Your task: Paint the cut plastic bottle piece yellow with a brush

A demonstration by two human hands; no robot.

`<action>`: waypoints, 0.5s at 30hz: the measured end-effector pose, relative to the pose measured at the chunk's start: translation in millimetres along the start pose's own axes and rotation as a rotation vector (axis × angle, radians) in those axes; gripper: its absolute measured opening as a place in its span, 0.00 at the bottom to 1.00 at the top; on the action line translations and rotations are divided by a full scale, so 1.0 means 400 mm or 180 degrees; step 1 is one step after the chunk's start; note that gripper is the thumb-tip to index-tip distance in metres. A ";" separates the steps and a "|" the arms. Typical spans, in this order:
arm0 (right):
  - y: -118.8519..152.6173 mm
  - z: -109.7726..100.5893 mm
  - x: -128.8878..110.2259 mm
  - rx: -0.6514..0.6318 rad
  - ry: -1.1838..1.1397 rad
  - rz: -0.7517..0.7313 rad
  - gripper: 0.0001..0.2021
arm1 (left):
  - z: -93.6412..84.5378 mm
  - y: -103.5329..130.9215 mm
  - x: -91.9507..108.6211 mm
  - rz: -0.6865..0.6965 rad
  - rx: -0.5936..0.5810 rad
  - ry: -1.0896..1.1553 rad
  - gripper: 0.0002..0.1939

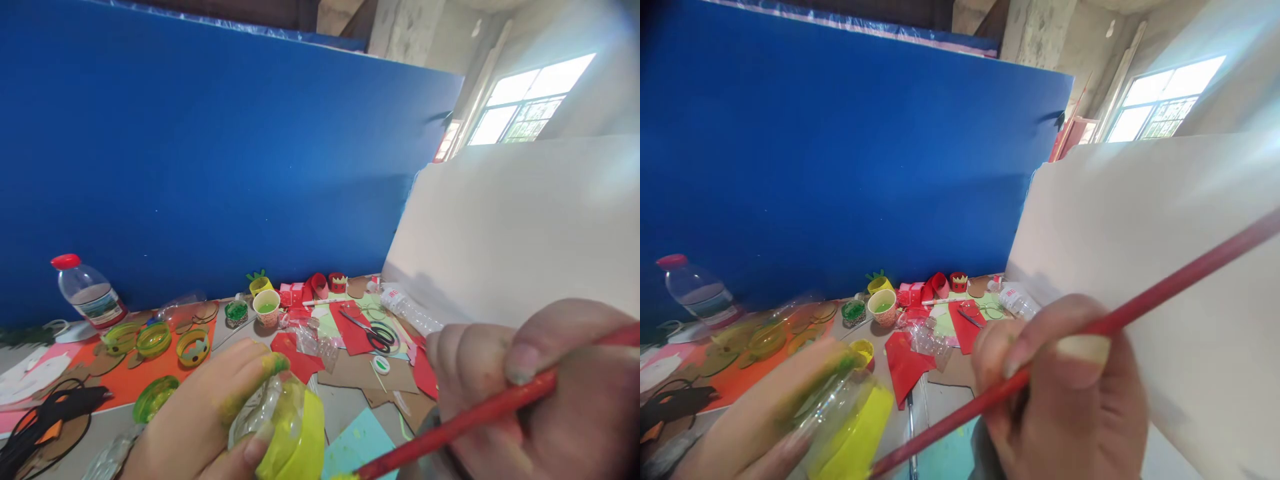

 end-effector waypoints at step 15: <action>-0.028 0.008 0.018 -0.0275 -0.0329 -0.0187 0.17 | 0.024 0.005 -0.003 -0.0033 -0.0259 0.0594 0.24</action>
Point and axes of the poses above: each hand's wrist, its own y-axis away from the middle knuckle, its own z-axis out of the palm, x = y × z, the point moved 1 cm from there along -y, towards the middle knuckle, and after that the axes turned 10 degrees about -y, right-handed, at the moved point
